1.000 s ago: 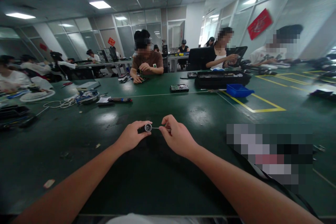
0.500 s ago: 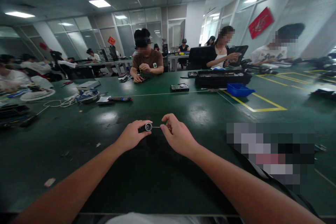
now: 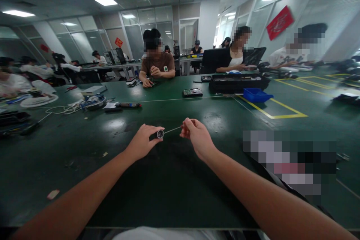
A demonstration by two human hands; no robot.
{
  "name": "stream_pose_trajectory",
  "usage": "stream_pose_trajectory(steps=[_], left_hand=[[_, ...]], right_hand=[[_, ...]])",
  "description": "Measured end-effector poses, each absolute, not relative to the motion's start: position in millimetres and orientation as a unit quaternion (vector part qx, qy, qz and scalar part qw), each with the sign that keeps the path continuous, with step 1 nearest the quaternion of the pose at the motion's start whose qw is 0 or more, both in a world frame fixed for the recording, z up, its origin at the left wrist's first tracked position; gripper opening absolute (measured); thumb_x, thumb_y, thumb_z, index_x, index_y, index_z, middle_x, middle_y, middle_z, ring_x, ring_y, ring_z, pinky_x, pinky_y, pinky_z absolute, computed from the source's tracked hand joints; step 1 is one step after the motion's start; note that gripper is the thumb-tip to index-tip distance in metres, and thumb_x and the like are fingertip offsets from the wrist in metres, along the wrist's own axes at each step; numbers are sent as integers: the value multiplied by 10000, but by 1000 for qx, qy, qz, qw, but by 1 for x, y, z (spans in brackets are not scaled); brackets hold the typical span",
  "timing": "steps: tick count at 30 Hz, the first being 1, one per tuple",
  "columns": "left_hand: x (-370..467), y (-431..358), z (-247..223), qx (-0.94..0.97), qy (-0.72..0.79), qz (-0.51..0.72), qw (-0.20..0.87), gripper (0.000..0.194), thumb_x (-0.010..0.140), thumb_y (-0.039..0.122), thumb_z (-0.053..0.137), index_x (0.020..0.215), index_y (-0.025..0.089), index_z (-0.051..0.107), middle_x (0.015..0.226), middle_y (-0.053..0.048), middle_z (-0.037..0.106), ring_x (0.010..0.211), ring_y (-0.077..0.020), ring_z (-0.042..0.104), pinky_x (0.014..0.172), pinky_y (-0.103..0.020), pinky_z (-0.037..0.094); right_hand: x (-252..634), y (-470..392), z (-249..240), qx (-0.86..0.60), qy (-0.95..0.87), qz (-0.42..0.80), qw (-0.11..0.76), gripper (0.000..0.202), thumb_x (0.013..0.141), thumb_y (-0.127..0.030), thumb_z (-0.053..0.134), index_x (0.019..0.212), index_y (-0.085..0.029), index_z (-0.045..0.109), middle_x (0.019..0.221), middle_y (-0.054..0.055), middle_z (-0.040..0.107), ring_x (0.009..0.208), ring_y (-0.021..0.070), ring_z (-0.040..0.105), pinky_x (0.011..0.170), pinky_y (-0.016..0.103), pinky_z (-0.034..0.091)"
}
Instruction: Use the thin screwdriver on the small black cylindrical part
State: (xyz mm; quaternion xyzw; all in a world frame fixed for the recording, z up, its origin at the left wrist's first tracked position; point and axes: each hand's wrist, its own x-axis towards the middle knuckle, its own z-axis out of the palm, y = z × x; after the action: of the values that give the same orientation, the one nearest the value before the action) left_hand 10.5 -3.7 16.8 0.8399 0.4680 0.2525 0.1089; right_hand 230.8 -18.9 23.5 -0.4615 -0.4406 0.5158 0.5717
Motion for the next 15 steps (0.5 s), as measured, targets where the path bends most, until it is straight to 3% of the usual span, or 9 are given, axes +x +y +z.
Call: stream_pose_trajectory(steps=[11, 15], left_hand=[[13, -5, 11, 832, 470, 251, 152, 393, 855, 332, 680, 1240, 291, 616, 1230, -46, 657, 1175, -248, 555, 1158, -560, 211], [12, -6, 11, 827, 472, 262, 157, 384, 845, 325, 692, 1221, 282, 627, 1205, -44, 668, 1136, -249, 571, 1150, -552, 231]], right_hand=[[229, -29, 25, -481, -631, 339, 506, 283, 945, -442, 487, 937, -180, 593, 751, 24, 654, 710, 170, 639, 714, 334, 502], [230, -37, 35, -525, -657, 282, 462, 287, 932, -447, 519, 928, -192, 651, 728, 21, 682, 667, 169, 641, 642, 305, 476]])
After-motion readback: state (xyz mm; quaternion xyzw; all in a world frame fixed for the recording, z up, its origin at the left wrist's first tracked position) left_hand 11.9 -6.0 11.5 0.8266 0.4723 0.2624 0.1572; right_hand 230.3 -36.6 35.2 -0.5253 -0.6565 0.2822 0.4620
